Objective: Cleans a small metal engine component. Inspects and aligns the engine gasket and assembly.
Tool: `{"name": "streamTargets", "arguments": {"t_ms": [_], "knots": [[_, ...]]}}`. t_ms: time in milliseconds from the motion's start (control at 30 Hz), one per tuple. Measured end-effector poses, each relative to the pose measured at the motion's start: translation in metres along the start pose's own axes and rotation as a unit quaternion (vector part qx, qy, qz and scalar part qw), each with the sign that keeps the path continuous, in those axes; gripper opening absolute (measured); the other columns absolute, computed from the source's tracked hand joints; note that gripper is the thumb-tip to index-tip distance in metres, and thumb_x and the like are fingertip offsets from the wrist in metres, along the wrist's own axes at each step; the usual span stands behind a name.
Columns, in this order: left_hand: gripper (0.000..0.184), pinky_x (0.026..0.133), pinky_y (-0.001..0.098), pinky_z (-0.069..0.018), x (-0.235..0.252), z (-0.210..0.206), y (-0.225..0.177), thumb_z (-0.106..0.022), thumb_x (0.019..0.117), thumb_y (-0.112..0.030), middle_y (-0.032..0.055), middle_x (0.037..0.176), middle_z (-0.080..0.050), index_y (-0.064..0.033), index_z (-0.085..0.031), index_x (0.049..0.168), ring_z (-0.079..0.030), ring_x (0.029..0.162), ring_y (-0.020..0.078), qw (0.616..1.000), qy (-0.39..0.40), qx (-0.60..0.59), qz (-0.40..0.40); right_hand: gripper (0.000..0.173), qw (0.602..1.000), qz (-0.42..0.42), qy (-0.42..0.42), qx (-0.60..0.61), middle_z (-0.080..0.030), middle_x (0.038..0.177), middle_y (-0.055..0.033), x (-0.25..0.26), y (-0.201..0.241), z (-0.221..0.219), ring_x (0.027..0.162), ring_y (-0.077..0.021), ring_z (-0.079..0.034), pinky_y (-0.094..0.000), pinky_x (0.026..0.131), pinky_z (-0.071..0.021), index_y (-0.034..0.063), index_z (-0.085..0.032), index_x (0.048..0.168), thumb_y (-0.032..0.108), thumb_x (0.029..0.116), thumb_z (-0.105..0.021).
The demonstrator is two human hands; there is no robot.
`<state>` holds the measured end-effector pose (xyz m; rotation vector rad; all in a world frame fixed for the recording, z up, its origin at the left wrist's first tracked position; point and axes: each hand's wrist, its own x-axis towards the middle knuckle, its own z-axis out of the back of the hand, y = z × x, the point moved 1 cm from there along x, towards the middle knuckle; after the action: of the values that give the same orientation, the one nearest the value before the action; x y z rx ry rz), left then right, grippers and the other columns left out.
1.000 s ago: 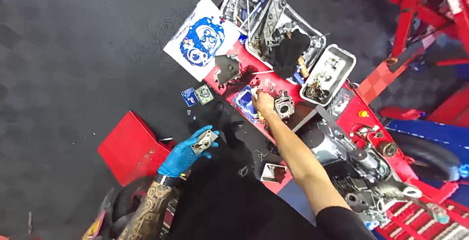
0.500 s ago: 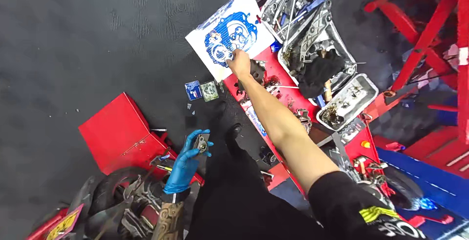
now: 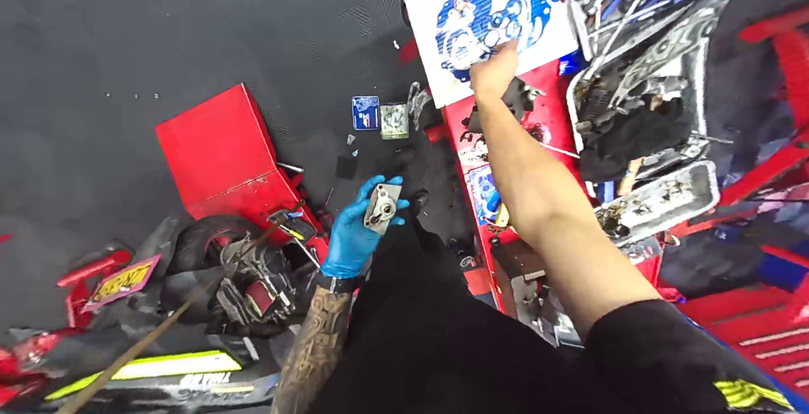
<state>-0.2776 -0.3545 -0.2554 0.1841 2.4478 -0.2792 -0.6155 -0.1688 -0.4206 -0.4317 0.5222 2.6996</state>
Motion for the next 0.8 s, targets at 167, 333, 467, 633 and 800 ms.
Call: {"name": "streamTargets", "arguments": {"t_ms": [167,333,467,633,800], "knots": [[0.048,0.081,0.0474,-0.0597,0.002,0.001,-0.001,-0.027,0.1028,-0.016,0.0286,0.148,-0.048,-0.0041,-0.043,0.146,-0.064,0.115,0.0409,1.000,-0.019,-0.009,-0.002,0.065,1.000,-0.004,-0.028,0.012,-0.069,0.119,-0.0157,0.000,0.002,-0.001,0.110,-0.0310,-0.069,-0.0530,0.088,-0.0571,0.0056,-0.058,0.132,0.021,0.0709,-0.075],[0.049,0.085,0.0500,-0.0590,0.009,0.014,0.001,-0.029,0.1028,-0.015,0.0296,0.152,-0.045,-0.0026,-0.039,0.149,-0.062,0.119,0.0431,1.000,-0.009,-0.015,0.004,0.062,1.000,0.009,-0.011,-0.002,-0.070,0.116,-0.0153,0.010,0.000,-0.001,0.108,-0.0318,-0.069,-0.0550,0.086,-0.0577,0.0061,-0.057,0.131,0.017,0.0721,-0.074],[0.047,0.084,0.0485,-0.0597,0.008,0.010,-0.002,-0.028,0.1026,-0.014,0.0278,0.148,-0.049,-0.0035,-0.043,0.146,-0.064,0.118,0.0410,1.000,-0.012,-0.016,0.001,0.065,0.999,0.015,0.027,-0.038,-0.068,0.117,-0.0195,0.015,0.003,0.001,0.108,-0.0351,-0.069,-0.0564,0.084,-0.0575,0.0043,-0.055,0.131,0.018,0.0716,-0.076],[0.049,0.085,0.0490,-0.0598,0.008,0.011,-0.003,-0.026,0.1029,-0.013,0.0266,0.148,-0.049,-0.0015,-0.043,0.147,-0.063,0.119,0.0400,1.000,-0.013,-0.011,-0.009,0.070,0.998,0.005,0.040,-0.049,-0.069,0.110,-0.0195,0.021,0.002,0.001,0.101,-0.0379,-0.070,-0.0589,0.076,-0.0576,0.0054,-0.052,0.134,0.017,0.0695,-0.077],[0.048,0.084,0.0479,-0.0603,0.007,0.015,-0.003,-0.026,0.1033,-0.014,0.0263,0.149,-0.049,-0.0022,-0.045,0.146,-0.064,0.117,0.0393,1.000,-0.014,-0.014,-0.013,0.071,0.998,0.005,0.001,-0.057,-0.063,0.126,-0.0187,0.013,0.005,-0.005,0.108,-0.0350,-0.068,-0.0567,0.078,-0.0582,0.0075,-0.053,0.133,0.017,0.0674,-0.079]]}}
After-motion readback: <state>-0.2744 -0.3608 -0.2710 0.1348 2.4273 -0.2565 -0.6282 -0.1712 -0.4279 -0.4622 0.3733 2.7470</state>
